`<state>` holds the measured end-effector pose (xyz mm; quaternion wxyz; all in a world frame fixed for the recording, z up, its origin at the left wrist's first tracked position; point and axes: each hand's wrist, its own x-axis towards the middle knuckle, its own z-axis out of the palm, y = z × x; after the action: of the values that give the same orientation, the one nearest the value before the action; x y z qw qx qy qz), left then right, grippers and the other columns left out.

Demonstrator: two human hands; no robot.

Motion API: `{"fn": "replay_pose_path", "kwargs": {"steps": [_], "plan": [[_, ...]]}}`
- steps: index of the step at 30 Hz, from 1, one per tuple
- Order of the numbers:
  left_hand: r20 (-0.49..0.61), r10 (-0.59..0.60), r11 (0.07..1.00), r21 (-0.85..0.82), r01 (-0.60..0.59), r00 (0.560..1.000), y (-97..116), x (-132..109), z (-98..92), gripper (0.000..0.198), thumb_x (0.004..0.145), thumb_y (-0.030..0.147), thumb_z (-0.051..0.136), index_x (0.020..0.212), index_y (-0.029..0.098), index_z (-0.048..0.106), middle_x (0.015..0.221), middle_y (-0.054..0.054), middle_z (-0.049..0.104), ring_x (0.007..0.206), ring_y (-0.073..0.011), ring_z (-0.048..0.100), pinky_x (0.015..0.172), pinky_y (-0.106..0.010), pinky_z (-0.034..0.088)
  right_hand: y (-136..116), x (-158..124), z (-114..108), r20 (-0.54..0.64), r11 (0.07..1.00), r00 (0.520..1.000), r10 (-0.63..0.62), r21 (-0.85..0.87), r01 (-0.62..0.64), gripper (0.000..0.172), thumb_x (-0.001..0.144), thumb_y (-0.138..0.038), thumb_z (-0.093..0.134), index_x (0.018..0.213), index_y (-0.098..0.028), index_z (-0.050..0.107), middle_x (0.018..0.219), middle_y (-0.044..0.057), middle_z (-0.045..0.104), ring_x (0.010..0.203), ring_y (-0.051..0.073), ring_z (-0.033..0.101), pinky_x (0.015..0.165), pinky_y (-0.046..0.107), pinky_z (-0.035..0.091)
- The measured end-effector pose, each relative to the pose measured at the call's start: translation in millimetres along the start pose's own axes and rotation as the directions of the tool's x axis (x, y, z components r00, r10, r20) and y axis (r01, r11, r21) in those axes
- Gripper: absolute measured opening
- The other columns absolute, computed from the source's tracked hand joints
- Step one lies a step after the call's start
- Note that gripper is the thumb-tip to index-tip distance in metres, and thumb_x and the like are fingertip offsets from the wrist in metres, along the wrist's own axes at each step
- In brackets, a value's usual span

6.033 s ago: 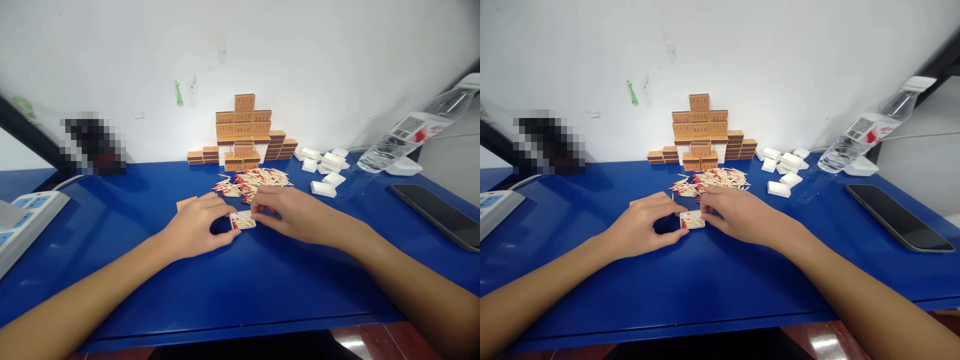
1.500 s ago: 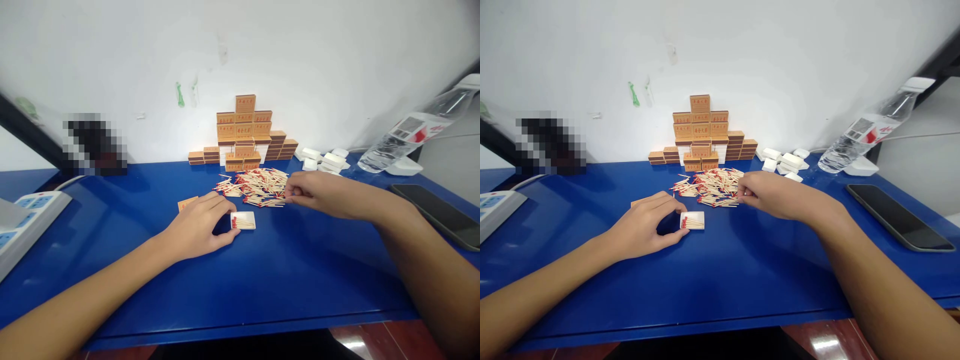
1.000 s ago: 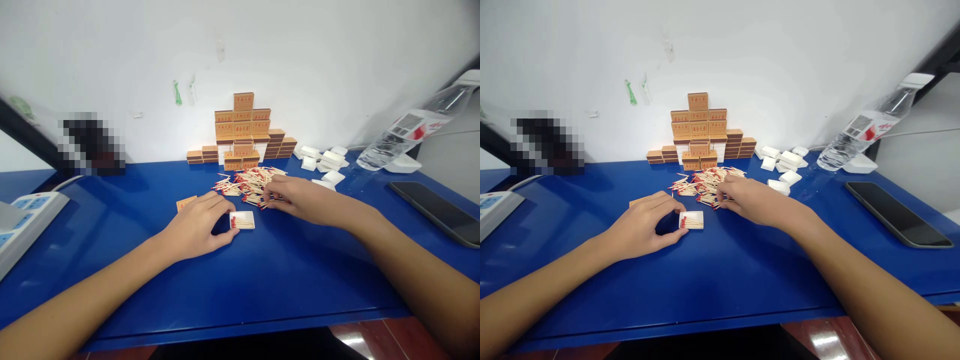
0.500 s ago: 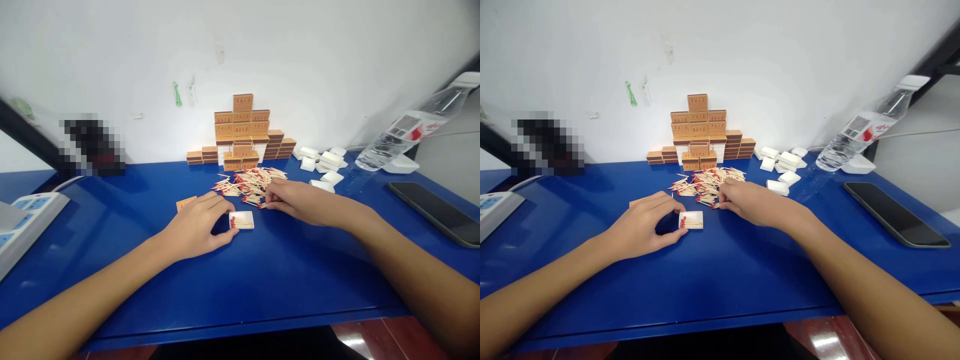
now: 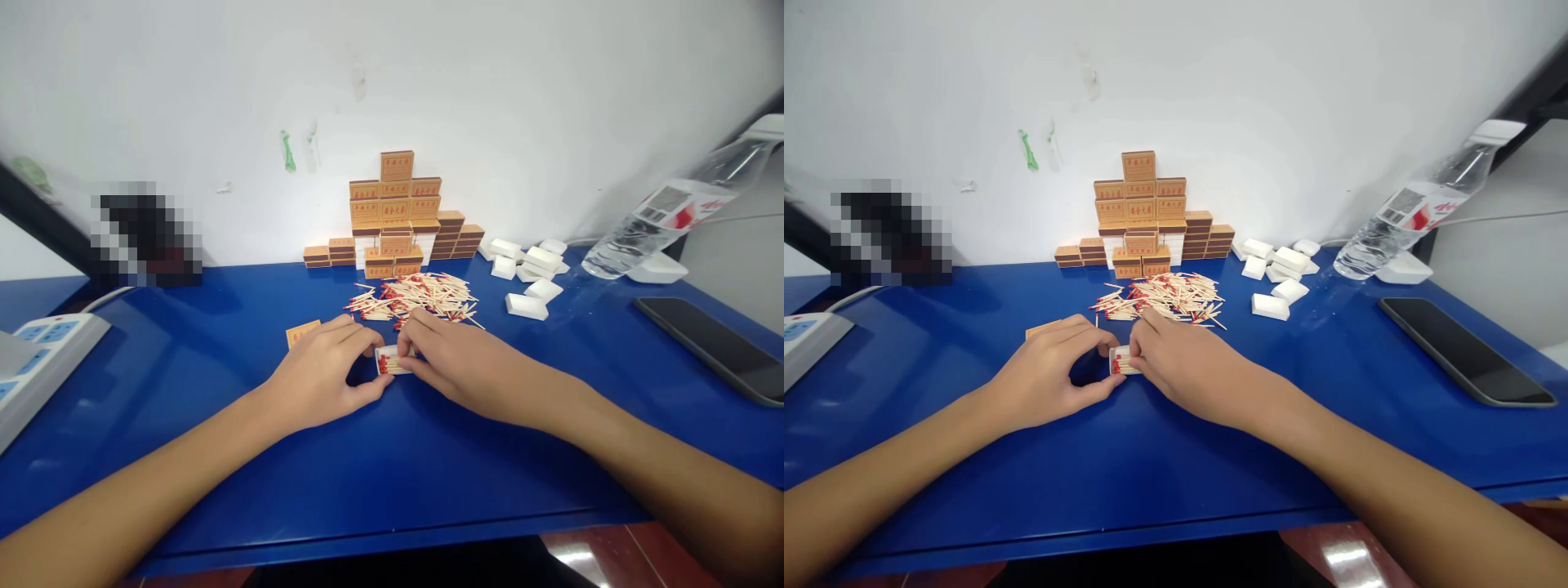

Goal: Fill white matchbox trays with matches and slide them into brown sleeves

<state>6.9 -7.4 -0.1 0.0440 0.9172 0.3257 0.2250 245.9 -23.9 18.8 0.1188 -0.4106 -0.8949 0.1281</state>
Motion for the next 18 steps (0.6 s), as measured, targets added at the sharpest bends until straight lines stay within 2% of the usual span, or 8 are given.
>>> {"fn": "replay_pose_path", "kwargs": {"steps": [5, 8, 15, 18], "plan": [[0.005, 0.027, 0.999, -0.025, -0.027, 1.000, 0, 0, 0.5, 0.016, 0.093, 0.032, 0.072, 0.101, 0.020, 0.067, 0.093, -0.003, 0.073, 0.089, -0.0217, 0.067, 0.078, -0.035, 0.051, 1, 3, 12, -0.036, 0.989, 0.998, -0.047, -0.140, 0.042, 0.015, 0.108, -0.027, 0.051, 0.103, -0.016, 0.061, 0.108, 0.009, 0.062, 0.079, 0.018, 0.062, 0.066, 0.032, 0.044], [0.008, 0.034, 0.999, -0.035, -0.033, 0.999, -1, -1, 0.3, 0.016, 0.092, 0.032, 0.072, 0.101, 0.019, 0.067, 0.092, -0.003, 0.072, 0.089, -0.0217, 0.066, 0.077, -0.035, 0.051, -1, 3, 11, -0.029, 0.985, 0.999, -0.041, -0.170, 0.036, 0.019, 0.108, -0.029, 0.051, 0.103, -0.015, 0.062, 0.106, 0.010, 0.063, 0.077, 0.018, 0.062, 0.067, 0.033, 0.045], [0.018, 0.046, 0.999, -0.017, -0.046, 0.999, -3, -1, 0.6, 0.018, 0.093, 0.034, 0.072, 0.100, 0.019, 0.066, 0.091, -0.003, 0.071, 0.087, -0.0221, 0.065, 0.076, -0.036, 0.051, 2, 2, 3, 0.003, 0.994, 0.999, -0.052, -0.100, 0.052, 0.020, 0.108, -0.026, 0.048, 0.104, -0.017, 0.066, 0.109, 0.010, 0.062, 0.081, 0.018, 0.062, 0.070, 0.032, 0.045], [0.015, 0.043, 0.999, -0.026, -0.043, 0.999, -3, -2, 0.6, 0.020, 0.092, 0.034, 0.073, 0.103, 0.019, 0.067, 0.093, -0.004, 0.072, 0.090, -0.0226, 0.065, 0.078, -0.036, 0.052, 9, 2, -3, -0.040, 0.996, 0.998, -0.046, -0.075, 0.043, 0.020, 0.107, -0.025, 0.047, 0.102, -0.019, 0.066, 0.105, 0.009, 0.063, 0.083, 0.019, 0.061, 0.073, 0.032, 0.044]]}}
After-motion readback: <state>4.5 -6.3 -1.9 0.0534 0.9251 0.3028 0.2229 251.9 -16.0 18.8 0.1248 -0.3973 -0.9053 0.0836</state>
